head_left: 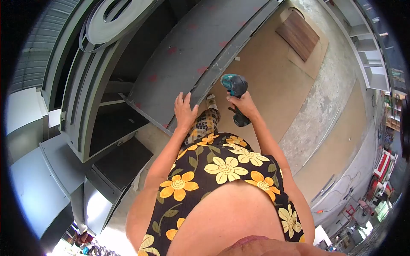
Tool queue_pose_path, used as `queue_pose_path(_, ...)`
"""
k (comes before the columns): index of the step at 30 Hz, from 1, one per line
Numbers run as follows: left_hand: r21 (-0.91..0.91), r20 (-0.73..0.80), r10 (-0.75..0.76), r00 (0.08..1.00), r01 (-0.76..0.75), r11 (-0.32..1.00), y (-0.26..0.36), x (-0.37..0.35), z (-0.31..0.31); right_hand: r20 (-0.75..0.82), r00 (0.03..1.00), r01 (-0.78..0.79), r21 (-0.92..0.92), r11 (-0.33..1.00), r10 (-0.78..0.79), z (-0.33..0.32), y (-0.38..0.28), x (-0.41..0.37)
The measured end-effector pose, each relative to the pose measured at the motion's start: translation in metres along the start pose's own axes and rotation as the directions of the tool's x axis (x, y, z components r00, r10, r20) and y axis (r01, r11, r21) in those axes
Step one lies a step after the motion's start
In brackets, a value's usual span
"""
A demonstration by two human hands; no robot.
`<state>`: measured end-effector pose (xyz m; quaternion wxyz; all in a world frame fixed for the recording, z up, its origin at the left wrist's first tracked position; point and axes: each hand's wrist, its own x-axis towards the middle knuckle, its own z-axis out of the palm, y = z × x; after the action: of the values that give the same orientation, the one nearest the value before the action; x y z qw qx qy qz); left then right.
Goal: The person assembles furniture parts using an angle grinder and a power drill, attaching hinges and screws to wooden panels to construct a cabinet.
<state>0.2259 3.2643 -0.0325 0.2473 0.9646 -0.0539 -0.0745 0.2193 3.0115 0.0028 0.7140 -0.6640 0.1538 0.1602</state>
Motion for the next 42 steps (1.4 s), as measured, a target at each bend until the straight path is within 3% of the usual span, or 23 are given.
queue_pose_path(7, 0.008, 0.056, -0.035, 0.998, 0.034, 0.999, 0.012, 0.015, -0.002, 0.008, 0.998, -0.056, -0.135, 0.989, 0.058, -0.006, 0.013, 0.038)
queue_pose_path(10, 0.037, 0.056, -0.016, 0.998, 0.014, 0.999, 0.01, 0.015, 0.005, 0.012, 0.993, -0.111, -0.295, 0.949, 0.12, -0.009, 0.001, 0.039)
queue_pose_path(16, 0.038, 0.058, -0.046, 0.997, 0.044, 0.998, 0.027, 0.019, 0.012, 0.067, 0.996, 0.079, -0.496, 0.865, -0.053, -0.008, -0.005, 0.043)
queue_pose_path(19, 0.038, 0.045, -0.065, 0.997, 0.064, 0.997, 0.019, 0.016, 0.006, 0.071, 0.997, 0.013, -0.579, 0.815, 0.034, 0.006, -0.01, 0.039)
queue_pose_path(22, 0.06, 0.046, -0.067, 0.997, 0.064, 0.996, 0.032, 0.023, 0.017, 0.116, 0.986, -0.027, -0.607, 0.794, 0.122, -0.01, -0.007, 0.044)
queue_pose_path(28, 0.116, 0.001, -0.111, 0.994, 0.11, 0.987, 0.044, 0.026, 0.022, 0.172, 0.983, 0.07, -0.652, 0.755, 0.057, -0.007, -0.005, 0.057)
queue_pose_path(31, 0.094, 0.03, -0.133, 0.991, 0.13, 0.987, 0.046, 0.026, 0.025, 0.205, 0.971, 0.045, -0.669, 0.742, 0.126, -0.003, -0.009, 0.065)
queue_pose_path(37, 0.117, 0.003, -0.104, 0.995, 0.103, 0.988, 0.057, 0.027, 0.027, 0.242, 0.968, 0.097, -0.605, 0.79, 0.067, -0.003, -0.002, 0.073)
queue_pose_path(42, 0.139, 0.016, -0.087, 0.996, 0.084, 0.987, 0.047, 0.024, 0.02, 0.221, 0.965, 0.023, -0.615, 0.788, 0.144, 0.013, -0.006, 0.082)
